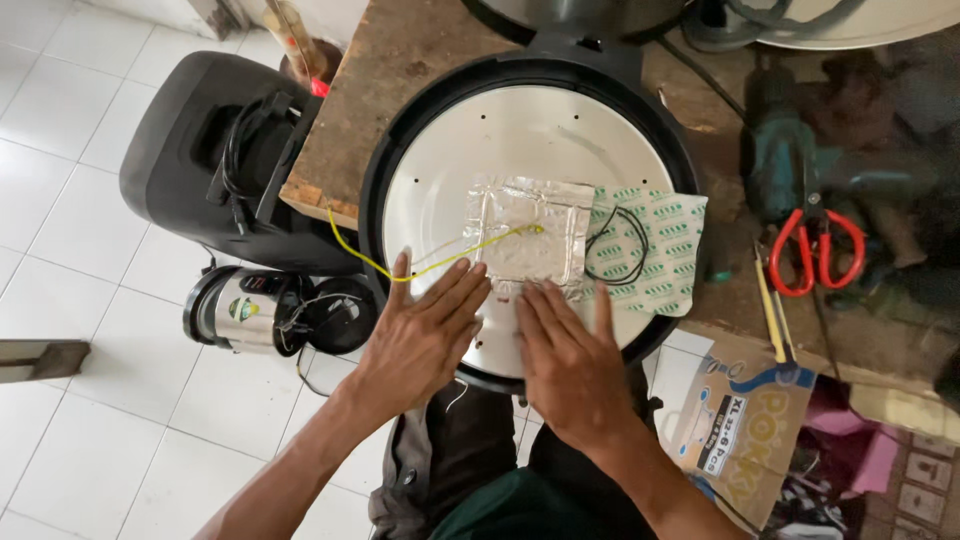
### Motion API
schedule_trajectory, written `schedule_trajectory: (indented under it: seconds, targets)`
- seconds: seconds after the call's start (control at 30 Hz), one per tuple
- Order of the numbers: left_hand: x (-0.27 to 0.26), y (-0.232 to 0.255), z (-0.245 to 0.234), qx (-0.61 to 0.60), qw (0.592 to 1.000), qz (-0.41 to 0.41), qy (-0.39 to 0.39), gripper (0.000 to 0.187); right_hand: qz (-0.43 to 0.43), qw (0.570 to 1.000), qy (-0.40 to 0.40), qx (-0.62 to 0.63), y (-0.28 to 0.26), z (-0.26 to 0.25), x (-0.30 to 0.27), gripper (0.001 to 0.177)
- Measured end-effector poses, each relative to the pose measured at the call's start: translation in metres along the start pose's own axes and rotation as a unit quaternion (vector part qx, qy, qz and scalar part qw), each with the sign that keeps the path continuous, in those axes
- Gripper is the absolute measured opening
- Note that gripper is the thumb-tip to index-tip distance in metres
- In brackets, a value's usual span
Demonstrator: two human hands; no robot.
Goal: The person works on a circular white electronic component, likely a speaker, placed on a workbench. They peel back a protective film from a foil-wrapped section, then use red-handled scissors to cut and strip the ends of black wires attached to the component.
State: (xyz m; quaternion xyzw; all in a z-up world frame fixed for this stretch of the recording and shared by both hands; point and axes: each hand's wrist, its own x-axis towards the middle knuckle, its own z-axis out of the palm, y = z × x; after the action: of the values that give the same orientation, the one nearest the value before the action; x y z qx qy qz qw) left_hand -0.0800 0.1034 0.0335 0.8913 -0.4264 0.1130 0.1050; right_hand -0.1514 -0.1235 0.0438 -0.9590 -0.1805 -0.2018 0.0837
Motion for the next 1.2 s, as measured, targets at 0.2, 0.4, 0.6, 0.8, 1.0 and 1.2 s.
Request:
schedule_trajectory:
  seconds: [0.2, 0.4, 0.6, 0.8, 1.0, 1.2]
  targets:
    - [-0.011, 0.004, 0.005, 0.049, 0.999, -0.002, 0.011, 0.047, 0.030, 0.999, -0.022, -0.022, 0.008, 0.004, -0.033, 0.044]
    - [-0.008, 0.003, 0.006, 0.018, 1.000, -0.008, 0.010, 0.054, 0.043, 0.999, -0.004, -0.021, 0.013, 0.001, -0.032, 0.044]
    - [-0.006, 0.000, 0.000, 0.013, 0.999, 0.001, 0.035, 0.051, 0.087, 0.994, 0.034, 0.050, 0.041, -0.028, -0.027, 0.039]
    - [0.072, -0.017, 0.040, -0.059, 0.996, -0.029, 0.065, 0.052, 0.101, 0.991, 0.015, -0.088, 0.095, -0.017, -0.039, 0.033]
    - [0.096, -0.029, 0.049, -0.069, 0.994, -0.071, 0.052, 0.073, 0.126, 0.992, 0.005, -0.005, 0.101, -0.030, -0.043, 0.043]
    - [0.092, -0.040, 0.049, -0.010, 0.994, -0.102, 0.045, 0.062, 0.060, 0.991, -0.095, 0.078, 0.092, 0.000, 0.078, 0.048]
